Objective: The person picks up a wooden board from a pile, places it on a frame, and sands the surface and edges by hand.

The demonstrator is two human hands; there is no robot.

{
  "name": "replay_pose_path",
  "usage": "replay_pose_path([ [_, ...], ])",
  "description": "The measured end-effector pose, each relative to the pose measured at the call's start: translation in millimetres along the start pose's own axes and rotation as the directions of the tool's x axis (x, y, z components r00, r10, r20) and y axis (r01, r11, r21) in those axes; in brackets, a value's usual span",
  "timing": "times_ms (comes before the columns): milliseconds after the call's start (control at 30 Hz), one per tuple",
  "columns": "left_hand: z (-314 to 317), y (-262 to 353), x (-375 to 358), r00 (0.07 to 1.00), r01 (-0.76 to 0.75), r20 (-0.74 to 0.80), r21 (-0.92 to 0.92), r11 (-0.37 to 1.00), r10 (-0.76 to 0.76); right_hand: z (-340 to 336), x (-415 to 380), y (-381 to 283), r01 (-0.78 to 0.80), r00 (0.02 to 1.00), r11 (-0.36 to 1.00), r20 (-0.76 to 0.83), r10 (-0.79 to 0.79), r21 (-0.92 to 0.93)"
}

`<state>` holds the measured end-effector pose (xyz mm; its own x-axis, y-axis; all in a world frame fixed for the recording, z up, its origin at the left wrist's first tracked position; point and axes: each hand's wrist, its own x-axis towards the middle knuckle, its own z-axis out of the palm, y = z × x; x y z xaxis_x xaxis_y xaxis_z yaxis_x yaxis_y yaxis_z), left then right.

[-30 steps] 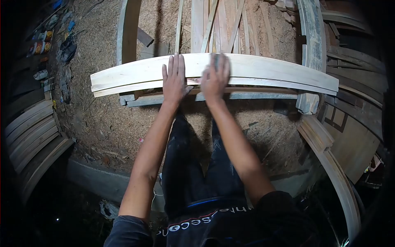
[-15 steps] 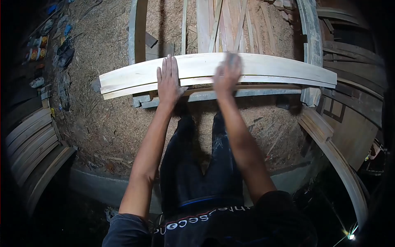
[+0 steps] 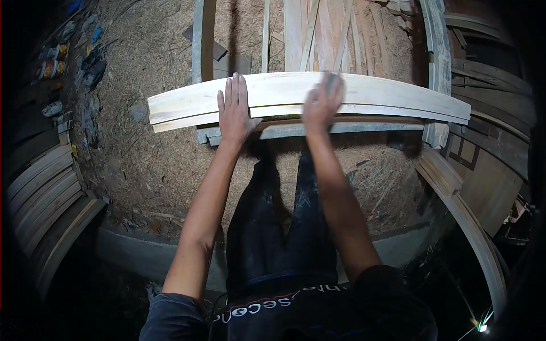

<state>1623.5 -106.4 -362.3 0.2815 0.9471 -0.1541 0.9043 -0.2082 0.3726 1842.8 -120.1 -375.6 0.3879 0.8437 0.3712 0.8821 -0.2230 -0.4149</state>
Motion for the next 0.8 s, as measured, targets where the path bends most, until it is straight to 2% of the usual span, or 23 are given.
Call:
replay_pose_path([
  [67, 4, -4, 0, 1.0, 0.006, 0.008, 0.01, 1.0, -0.006, 17, -19, -48, 0.08, 0.991, 0.992, 0.097, -0.09, 0.099],
  [100, 13, -8, -1, 0.999, -0.011, -0.051, 0.039, 0.999, 0.013, 25, -30, -70, 0.136, 0.981, 0.985, 0.124, -0.149, 0.107],
  [133, 14, -8, 2, 0.993, -0.029, -0.116, 0.07, 0.997, 0.037, 24, -32, -86, 0.255, 0.953, 0.952, 0.125, -0.277, 0.169],
  [167, 14, -10, 2, 0.993, -0.028, -0.116, 0.074, 0.997, 0.036, 16, -34, -93, 0.294, 0.928, 0.928, 0.163, -0.335, 0.23],
  [233, -3, -8, -1, 1.0, -0.002, -0.021, 0.035, 0.999, 0.003, 15, -25, -70, 0.362, 0.895, 0.908, 0.195, -0.401, 0.21],
  [267, -6, -12, -3, 0.999, 0.033, -0.001, 0.014, 0.999, -0.033, 17, -20, -46, 0.348, 0.91, 0.929, 0.193, -0.367, 0.128],
  [300, -7, -16, -7, 0.999, 0.033, 0.004, 0.019, 0.999, -0.033, 15, -12, -22, 0.207, 0.964, 0.968, 0.139, -0.226, 0.142],
  [333, -8, -21, -10, 0.999, 0.053, 0.006, 0.035, 0.998, -0.053, 5, -1, -3, 0.161, 0.982, 0.983, 0.086, -0.169, 0.085],
  [367, -8, -25, -9, 0.997, 0.072, 0.0, 0.049, 0.996, -0.072, -1, 8, 13, 0.135, 0.991, 0.99, 0.019, -0.134, -0.037],
  [400, -9, -27, -10, 0.997, 0.073, -0.005, 0.036, 0.997, -0.073, -8, 12, 15, 0.059, 0.998, 0.997, 0.034, -0.057, -0.058],
  [500, -6, -25, -11, 0.996, 0.084, -0.018, 0.074, 0.994, -0.083, 10, 0, -18, 0.003, 1.0, 0.997, -0.007, -0.004, -0.073],
  [633, 4, -21, -8, 0.991, 0.121, -0.066, 0.134, 0.984, -0.113, 29, -39, -98, 0.21, 0.968, 0.974, 0.124, -0.219, 0.085],
  [700, 14, -28, -10, 0.979, 0.07, -0.197, 0.104, 0.992, -0.048, 17, -46, -101, 0.271, 0.929, 0.942, 0.203, -0.31, 0.198],
  [733, 8, -26, -10, 0.978, 0.077, -0.2, 0.102, 0.992, -0.055, 15, -41, -88, 0.316, 0.904, 0.926, 0.231, -0.361, 0.208],
  [767, 2, -25, -10, 0.99, 0.093, -0.118, 0.084, 0.992, -0.082, 10, -31, -66, 0.361, 0.874, 0.907, 0.259, -0.41, 0.218],
  [800, -3, -22, -11, 0.994, 0.108, -0.032, 0.065, 0.992, -0.106, 7, -22, -38, 0.335, 0.896, 0.93, 0.252, -0.364, 0.153],
])
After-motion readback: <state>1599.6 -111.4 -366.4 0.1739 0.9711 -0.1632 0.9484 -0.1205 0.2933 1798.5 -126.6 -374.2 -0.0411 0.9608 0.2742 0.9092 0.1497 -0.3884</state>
